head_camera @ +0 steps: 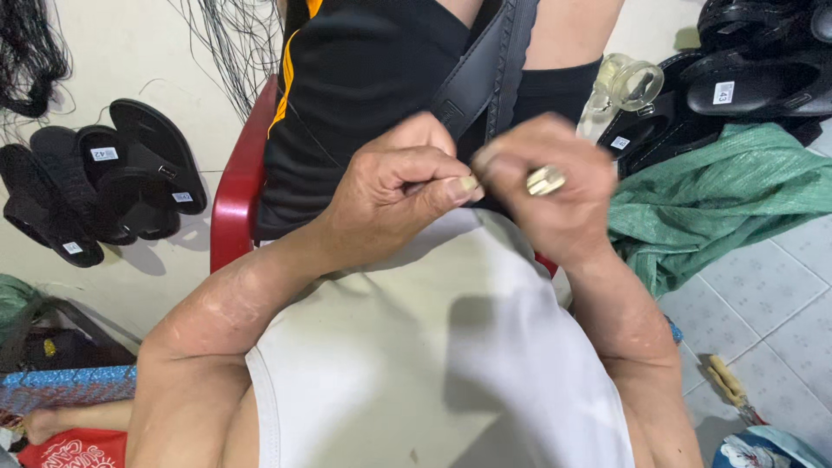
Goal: The person stitches a black shoe using a needle and thread. They repeatedly push the needle through the shoe's edge and pull the thread tight to secure the seam.
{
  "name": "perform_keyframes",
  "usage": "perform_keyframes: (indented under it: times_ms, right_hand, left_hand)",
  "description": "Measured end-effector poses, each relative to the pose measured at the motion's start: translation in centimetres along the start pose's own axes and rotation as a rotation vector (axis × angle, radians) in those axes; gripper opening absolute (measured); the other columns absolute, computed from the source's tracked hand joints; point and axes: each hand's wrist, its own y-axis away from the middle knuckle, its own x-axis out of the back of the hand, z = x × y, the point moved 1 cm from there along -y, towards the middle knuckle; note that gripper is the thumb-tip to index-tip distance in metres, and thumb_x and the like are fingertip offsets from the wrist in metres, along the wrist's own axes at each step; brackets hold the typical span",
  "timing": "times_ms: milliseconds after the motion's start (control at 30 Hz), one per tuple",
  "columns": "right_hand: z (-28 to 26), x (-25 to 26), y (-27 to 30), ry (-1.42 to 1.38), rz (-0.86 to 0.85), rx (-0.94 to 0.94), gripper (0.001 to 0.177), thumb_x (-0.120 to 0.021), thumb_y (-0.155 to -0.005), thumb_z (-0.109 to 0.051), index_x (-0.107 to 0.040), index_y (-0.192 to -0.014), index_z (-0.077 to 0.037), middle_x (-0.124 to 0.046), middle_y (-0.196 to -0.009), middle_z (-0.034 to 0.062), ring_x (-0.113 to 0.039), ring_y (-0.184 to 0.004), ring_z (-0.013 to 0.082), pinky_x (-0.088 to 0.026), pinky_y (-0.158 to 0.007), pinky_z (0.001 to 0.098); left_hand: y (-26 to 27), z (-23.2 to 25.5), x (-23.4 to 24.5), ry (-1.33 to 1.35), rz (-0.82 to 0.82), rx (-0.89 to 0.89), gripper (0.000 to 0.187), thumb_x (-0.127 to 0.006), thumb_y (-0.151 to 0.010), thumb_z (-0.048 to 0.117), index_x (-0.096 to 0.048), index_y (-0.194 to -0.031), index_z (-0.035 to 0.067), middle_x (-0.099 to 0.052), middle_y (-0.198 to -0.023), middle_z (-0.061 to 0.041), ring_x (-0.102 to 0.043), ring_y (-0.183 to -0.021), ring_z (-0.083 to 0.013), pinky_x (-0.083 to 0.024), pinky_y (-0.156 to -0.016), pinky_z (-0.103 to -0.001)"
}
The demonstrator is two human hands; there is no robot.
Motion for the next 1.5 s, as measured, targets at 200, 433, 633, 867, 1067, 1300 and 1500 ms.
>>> perform_keyframes:
  times_ms: [200,433,633,867,1067,1300,1500]
  right_hand:
    - [9.1,7.6,-1.3,-0.103,0.685,-0.278,0.007,-0.069,-0.090,-0.003,-0.063,-0.088,-0.005,-0.060,-0.079,0.0082,-0.044,-0.047,0.0118,-0.031,-0.036,0.0258]
    - [18.3,18.1,4.5,0.039,0.941,-0.519,0.011,-0.066,-0.092,-0.001,-0.060,-0.089,-0.010,-0.059,-0.075,0.0032,-0.040,-0.050,0.0064,-0.030,-0.041,0.0228]
    - [13.3,14.1,6.7,0.415,0.798,-0.102,0.018,-0.066,-0.089,0.011,-0.073,-0.105,0.007,-0.072,-0.101,0.0200,-0.067,-0.090,0.0253,-0.058,-0.080,0.0347]
    - [3.5,2.2,6.1,-0.019,0.186,-0.506,0.023,-0.061,-0.101,-0.014,-0.070,-0.114,0.003,-0.068,-0.081,0.0144,-0.051,-0.062,0.0136,-0.039,-0.059,0.0256]
    - [7.2,2.0,5.4,-0.962,0.179,-0.530,0.037,-0.069,-0.096,-0.024,-0.062,-0.122,0.002,-0.068,-0.090,0.0297,-0.045,-0.041,0.0138,-0.030,-0.035,0.0240]
    - [6.8,2.0,2.6,-1.317,0.018,-0.460,0.022,-0.061,-0.098,-0.015,-0.064,-0.088,0.004,-0.062,-0.087,0.0209,-0.045,-0.047,0.0109,-0.042,-0.044,0.0215]
    - [7.3,0.7,3.2,-1.190,0.198,-0.422,0.027,-0.053,-0.089,-0.006,-0.045,-0.063,-0.003,-0.044,-0.057,0.0172,-0.034,-0.034,0.0097,-0.040,-0.037,0.0222]
  left_hand:
    - [-0.1,0.5,0.5,0.214,-0.023,0.256,0.023,-0.057,-0.102,0.020,-0.069,-0.094,0.003,-0.073,-0.085,-0.010,-0.068,-0.064,-0.0096,-0.053,-0.054,-0.019]
    - [2.5,0.9,9.5,0.152,0.479,0.372,0.012,-0.063,-0.097,0.010,-0.070,-0.088,0.009,-0.061,-0.065,-0.004,-0.044,-0.044,-0.0052,-0.030,-0.039,-0.015]
    - [4.2,-1.0,13.5,-0.256,0.625,0.544,0.011,-0.061,-0.105,0.011,-0.066,-0.096,0.008,-0.074,-0.092,-0.012,-0.069,-0.065,-0.0120,-0.054,-0.051,-0.019]
    - [2.8,0.0,4.4,-1.427,0.012,-0.149,0.077,-0.073,-0.095,0.061,-0.056,-0.143,0.003,-0.034,-0.138,-0.029,-0.038,-0.132,-0.0505,-0.035,-0.118,-0.064]
    - [1.9,1.0,2.2,-1.039,-0.124,-0.413,0.017,-0.069,-0.102,0.019,-0.071,-0.093,0.005,-0.058,-0.097,-0.007,-0.055,-0.096,-0.0305,-0.046,-0.087,-0.045]
    - [0.2,0.4,-0.5,0.504,0.036,0.075,0.024,-0.059,-0.104,0.030,-0.058,-0.092,0.009,-0.061,-0.079,-0.011,-0.065,-0.081,-0.0245,-0.055,-0.109,-0.047]
    - [3.1,-4.9,-0.2,0.357,0.268,0.264,0.020,-0.060,-0.097,0.004,-0.059,-0.079,-0.003,-0.032,-0.048,0.000,-0.036,-0.045,-0.0059,-0.057,-0.069,-0.030]
